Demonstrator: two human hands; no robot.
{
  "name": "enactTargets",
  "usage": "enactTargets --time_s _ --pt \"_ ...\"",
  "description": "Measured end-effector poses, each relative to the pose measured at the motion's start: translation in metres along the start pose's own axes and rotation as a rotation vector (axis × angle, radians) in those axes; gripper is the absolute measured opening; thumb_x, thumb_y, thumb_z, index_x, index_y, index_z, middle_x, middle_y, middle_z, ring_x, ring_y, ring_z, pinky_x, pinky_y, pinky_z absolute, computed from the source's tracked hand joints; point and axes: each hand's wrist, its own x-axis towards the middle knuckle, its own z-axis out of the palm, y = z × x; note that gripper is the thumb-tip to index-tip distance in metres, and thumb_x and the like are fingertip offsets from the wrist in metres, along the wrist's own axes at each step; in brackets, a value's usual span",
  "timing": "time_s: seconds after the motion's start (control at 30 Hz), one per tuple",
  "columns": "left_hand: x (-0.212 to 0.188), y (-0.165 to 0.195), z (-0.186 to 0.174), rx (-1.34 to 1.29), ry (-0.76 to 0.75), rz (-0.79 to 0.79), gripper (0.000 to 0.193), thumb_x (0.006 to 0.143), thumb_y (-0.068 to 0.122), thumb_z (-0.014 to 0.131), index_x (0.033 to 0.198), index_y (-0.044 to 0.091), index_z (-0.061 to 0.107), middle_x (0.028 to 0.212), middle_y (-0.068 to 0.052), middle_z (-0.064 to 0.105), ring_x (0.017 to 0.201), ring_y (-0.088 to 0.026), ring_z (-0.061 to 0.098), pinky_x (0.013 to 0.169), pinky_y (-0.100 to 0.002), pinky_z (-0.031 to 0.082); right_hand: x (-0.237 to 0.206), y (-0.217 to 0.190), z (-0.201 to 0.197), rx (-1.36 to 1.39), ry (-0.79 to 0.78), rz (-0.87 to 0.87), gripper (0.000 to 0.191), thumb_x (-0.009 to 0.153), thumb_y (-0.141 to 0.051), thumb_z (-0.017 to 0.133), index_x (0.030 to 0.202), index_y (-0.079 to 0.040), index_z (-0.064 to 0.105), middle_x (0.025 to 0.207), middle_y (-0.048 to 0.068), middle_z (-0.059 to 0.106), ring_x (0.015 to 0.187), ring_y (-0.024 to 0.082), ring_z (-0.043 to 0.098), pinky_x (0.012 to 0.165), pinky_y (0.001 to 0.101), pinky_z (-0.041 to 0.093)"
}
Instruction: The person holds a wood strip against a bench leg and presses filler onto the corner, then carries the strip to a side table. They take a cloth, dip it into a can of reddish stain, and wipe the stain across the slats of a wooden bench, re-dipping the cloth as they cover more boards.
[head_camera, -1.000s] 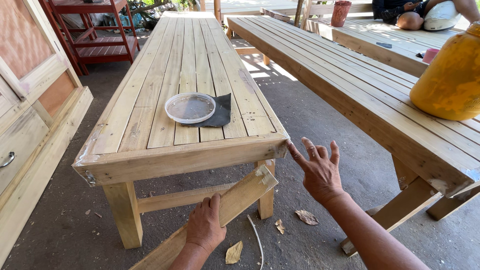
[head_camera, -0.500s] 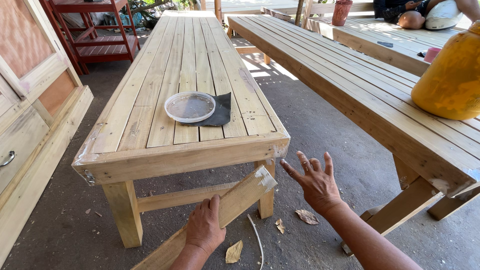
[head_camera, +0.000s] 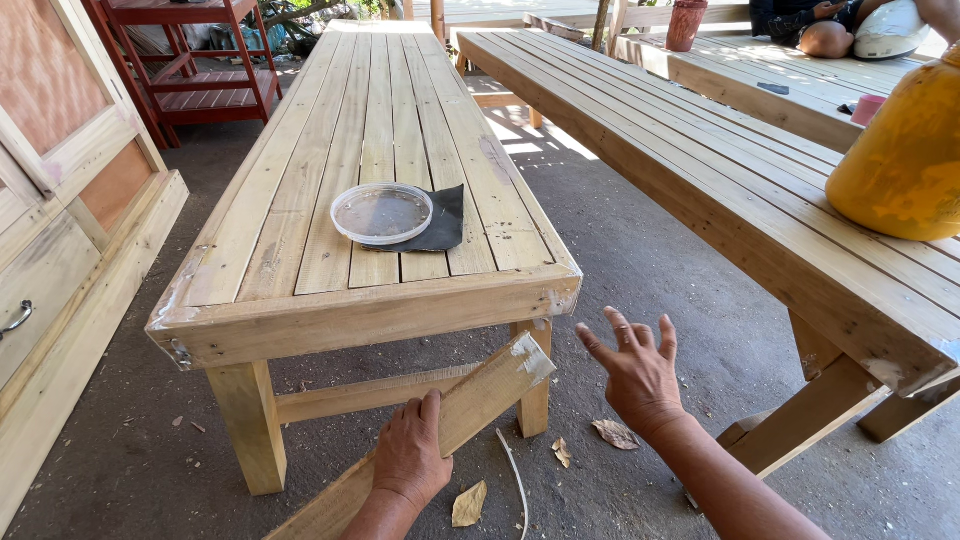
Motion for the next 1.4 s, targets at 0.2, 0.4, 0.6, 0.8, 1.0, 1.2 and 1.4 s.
enactTargets --time_s 0.2,0.4,0.6,0.8,1.0,1.2,1.4 --pt "-0.002 0.003 -0.004 -0.002 -0.008 -0.02 0.09 0.079 0.026 0.087 0.142 0.019 0.023 0.125 -0.011 0.049 0.121 -0.028 0.055 0.106 -0.046 0.048 0.018 -0.005 -0.012 0.397 0.033 0.226 0.092 0.067 0.006 0.056 0.151 -0.031 0.047 0.162 0.012 0.034 0.143 0.031 0.034 0.122 0.0549 0.014" --pt "-0.006 0.008 -0.008 -0.02 0.004 -0.016 0.09 0.078 0.025 0.087 0.141 0.018 0.024 0.125 -0.012 0.049 0.12 -0.029 0.056 0.105 -0.046 0.049 0.021 -0.026 -0.026 0.297 -0.094 0.24 0.088 0.071 0.005 0.056 0.152 -0.027 0.046 0.166 0.013 0.026 0.148 0.032 0.029 0.122 0.0552 0.013" --pt "-0.01 0.005 -0.012 -0.029 0.01 -0.012 0.091 0.077 0.025 0.088 0.142 0.019 0.024 0.125 -0.012 0.05 0.12 -0.029 0.057 0.106 -0.045 0.05 0.006 -0.038 -0.037 0.258 -0.307 0.249 0.085 0.076 0.003 0.056 0.152 -0.034 0.045 0.168 0.011 0.019 0.152 0.031 0.024 0.124 0.0595 0.008" --pt "-0.011 0.002 -0.015 -0.027 0.01 -0.018 0.093 0.077 0.025 0.088 0.143 0.019 0.022 0.126 -0.012 0.049 0.12 -0.029 0.056 0.106 -0.045 0.049 0.005 -0.037 -0.056 0.179 -0.065 0.222 0.083 0.075 0.0 0.059 0.152 -0.026 0.044 0.164 0.015 0.025 0.147 0.031 0.029 0.123 0.0646 0.005" --pt "-0.012 0.002 -0.015 -0.023 0.019 -0.009 0.092 0.077 0.025 0.088 0.142 0.019 0.023 0.124 -0.012 0.049 0.119 -0.03 0.056 0.106 -0.047 0.048 0.0 -0.04 -0.061 0.179 0.018 0.088 0.091 0.07 0.003 0.059 0.154 -0.029 0.05 0.164 0.019 0.024 0.147 0.035 0.029 0.118 0.0669 0.006" --pt "-0.008 0.003 -0.023 -0.05 0.035 0.004 0.088 0.076 0.022 0.087 0.14 0.017 0.026 0.124 -0.012 0.05 0.117 -0.03 0.057 0.104 -0.046 0.05 0.024 -0.008 -0.069 1.057 0.123 0.439 0.071 0.075 0.011 0.053 0.131 -0.029 0.07 0.169 0.002 0.033 0.157 0.032 0.022 0.126 0.0507 0.022" --pt "-0.004 0.009 -0.03 -0.037 0.022 0.014 0.087 0.077 0.024 0.087 0.139 0.017 0.026 0.124 -0.012 0.048 0.118 -0.028 0.056 0.105 -0.046 0.049 0.077 0.015 -0.079 1.624 -0.143 0.53 0.079 0.066 0.019 0.046 0.127 -0.026 0.072 0.171 0.002 0.028 0.157 0.034 0.022 0.123 0.0515 0.029"
